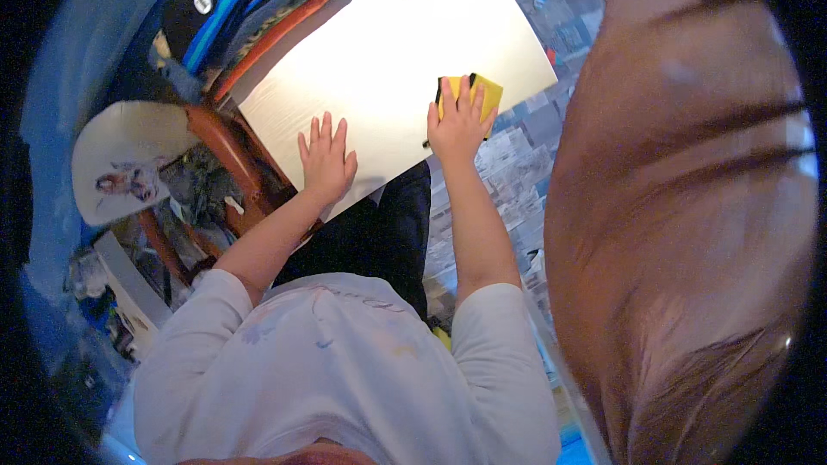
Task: The person folds a black plastic bag on a table, then folds a black cap and places it on the table. The person then wipes the table and a wall mural with a yellow cloth.
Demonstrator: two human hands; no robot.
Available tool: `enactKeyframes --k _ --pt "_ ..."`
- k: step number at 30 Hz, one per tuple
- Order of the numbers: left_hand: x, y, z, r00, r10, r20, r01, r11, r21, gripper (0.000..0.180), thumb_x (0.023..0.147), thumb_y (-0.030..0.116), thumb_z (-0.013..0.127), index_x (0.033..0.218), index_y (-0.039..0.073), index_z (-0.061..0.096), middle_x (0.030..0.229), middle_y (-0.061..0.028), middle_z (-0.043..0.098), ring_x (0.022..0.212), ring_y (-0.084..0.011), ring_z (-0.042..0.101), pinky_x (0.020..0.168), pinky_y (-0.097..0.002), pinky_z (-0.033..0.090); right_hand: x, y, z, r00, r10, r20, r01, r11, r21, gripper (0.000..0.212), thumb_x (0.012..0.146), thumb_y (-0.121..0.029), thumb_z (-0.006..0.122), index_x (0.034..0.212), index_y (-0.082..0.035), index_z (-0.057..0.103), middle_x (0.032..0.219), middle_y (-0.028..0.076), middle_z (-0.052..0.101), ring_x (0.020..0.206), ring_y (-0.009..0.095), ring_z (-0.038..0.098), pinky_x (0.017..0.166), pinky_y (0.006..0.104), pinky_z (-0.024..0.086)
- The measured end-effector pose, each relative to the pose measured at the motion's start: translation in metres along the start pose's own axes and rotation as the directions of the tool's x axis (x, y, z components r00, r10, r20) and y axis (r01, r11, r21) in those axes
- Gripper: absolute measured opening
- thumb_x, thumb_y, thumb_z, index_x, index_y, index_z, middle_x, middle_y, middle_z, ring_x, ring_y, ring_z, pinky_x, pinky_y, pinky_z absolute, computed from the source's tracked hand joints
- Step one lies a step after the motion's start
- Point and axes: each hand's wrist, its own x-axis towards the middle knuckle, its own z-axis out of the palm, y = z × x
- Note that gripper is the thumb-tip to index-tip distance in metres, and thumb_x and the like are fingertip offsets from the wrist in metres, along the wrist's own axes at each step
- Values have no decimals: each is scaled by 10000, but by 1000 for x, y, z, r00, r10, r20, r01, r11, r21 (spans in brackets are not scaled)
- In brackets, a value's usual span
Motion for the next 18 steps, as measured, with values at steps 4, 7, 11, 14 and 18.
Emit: enactKeyframes --k 4,7,11,14,18 --pt "0 -2 9 999 17 -49 -15 999 45 630 951 281 525 1524 39 427 1629 -207 326 1532 -411 235 1226 -627 101 -40 -47 12 997 79 -3 -79 997 -12 616 1002 -423 525 1585 -284 383 1659 150 299 1517 427 265 1176 726 145" --pt "-1 -21 16 993 59 -105 -87 956 -281 599 934 211 472 1496 6 458 1586 -209 411 1512 -414 293 1234 -597 119 -104 -103 6 971 -216 104 190 957 217 545 950 -373 571 1476 -232 543 1548 140 467 1466 350 381 1148 686 251" --pt "-5 -27 11 983 45 -180 -132 850 -510 640 912 178 432 1519 -27 436 1557 -211 465 1481 -405 373 1239 -577 137 -121 -133 -3 822 -538 185 407 784 469 471 907 -348 609 1309 -111 675 1435 43 577 1509 282 312 1216 619 188" --pt "-6 -28 4 977 -103 -185 -50 735 -677 599 993 231 427 1521 -51 420 1555 -225 462 1483 -376 382 1248 -491 190 -71 -116 -11 667 -728 157 571 635 520 451 914 -348 610 1320 -161 669 1436 19 578 1490 252 354 1208 607 231" --pt "10 -10 6 963 -106 -247 -56 822 -567 588 997 242 467 1503 -56 428 1572 -245 416 1483 -419 351 1239 -516 189 -2 -94 0 688 -725 25 634 617 466 444 928 -319 606 1364 -238 637 1472 -3 558 1473 234 388 1204 593 248"
